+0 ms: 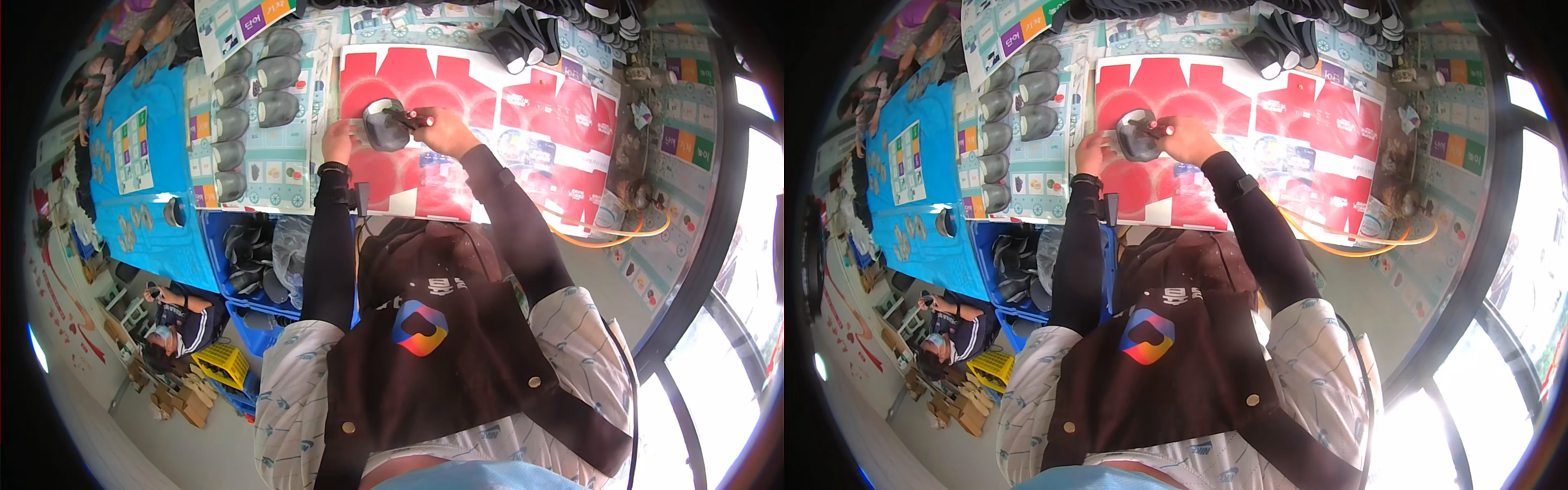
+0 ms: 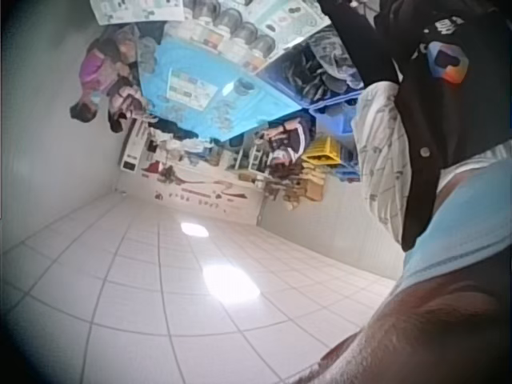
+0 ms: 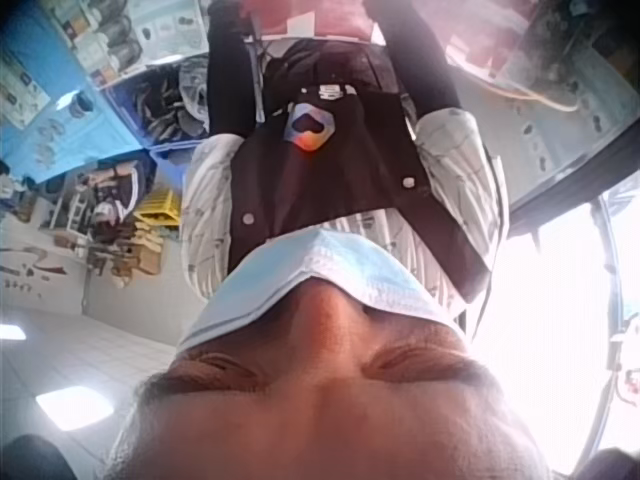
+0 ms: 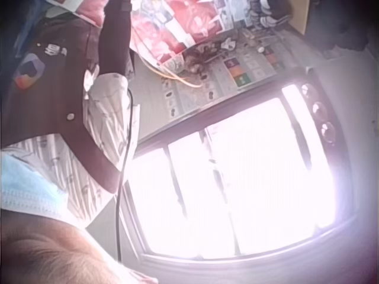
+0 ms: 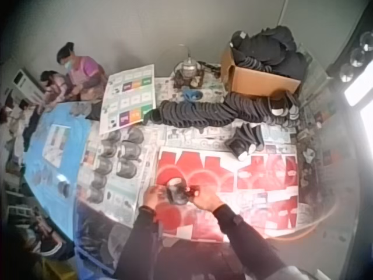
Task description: The worker uses a handheld grinding tool to polish the edges of metal shoe toe caps at a workstation.
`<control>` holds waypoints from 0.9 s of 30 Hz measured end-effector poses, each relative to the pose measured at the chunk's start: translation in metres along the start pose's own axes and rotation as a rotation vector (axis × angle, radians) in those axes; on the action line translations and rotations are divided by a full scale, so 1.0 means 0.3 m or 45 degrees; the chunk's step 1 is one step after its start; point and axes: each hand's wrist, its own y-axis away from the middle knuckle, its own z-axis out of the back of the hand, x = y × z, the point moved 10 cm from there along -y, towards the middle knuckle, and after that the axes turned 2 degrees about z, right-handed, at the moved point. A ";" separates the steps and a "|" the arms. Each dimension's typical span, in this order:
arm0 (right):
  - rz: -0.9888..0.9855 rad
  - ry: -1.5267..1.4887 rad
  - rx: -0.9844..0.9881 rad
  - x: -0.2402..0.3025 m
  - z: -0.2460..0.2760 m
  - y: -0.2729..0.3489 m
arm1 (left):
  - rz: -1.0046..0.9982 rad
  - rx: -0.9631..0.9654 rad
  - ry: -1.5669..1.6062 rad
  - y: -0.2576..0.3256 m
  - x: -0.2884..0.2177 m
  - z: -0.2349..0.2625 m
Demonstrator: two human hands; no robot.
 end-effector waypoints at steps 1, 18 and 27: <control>0.005 0.079 0.086 0.000 -0.016 0.001 | 0.037 -0.028 0.055 0.016 -0.002 0.013; 0.115 0.149 0.011 0.052 0.017 0.025 | 0.054 0.010 0.111 0.053 -0.022 0.035; 0.168 0.228 0.113 0.076 0.002 0.044 | 0.010 0.046 0.075 0.033 0.002 0.016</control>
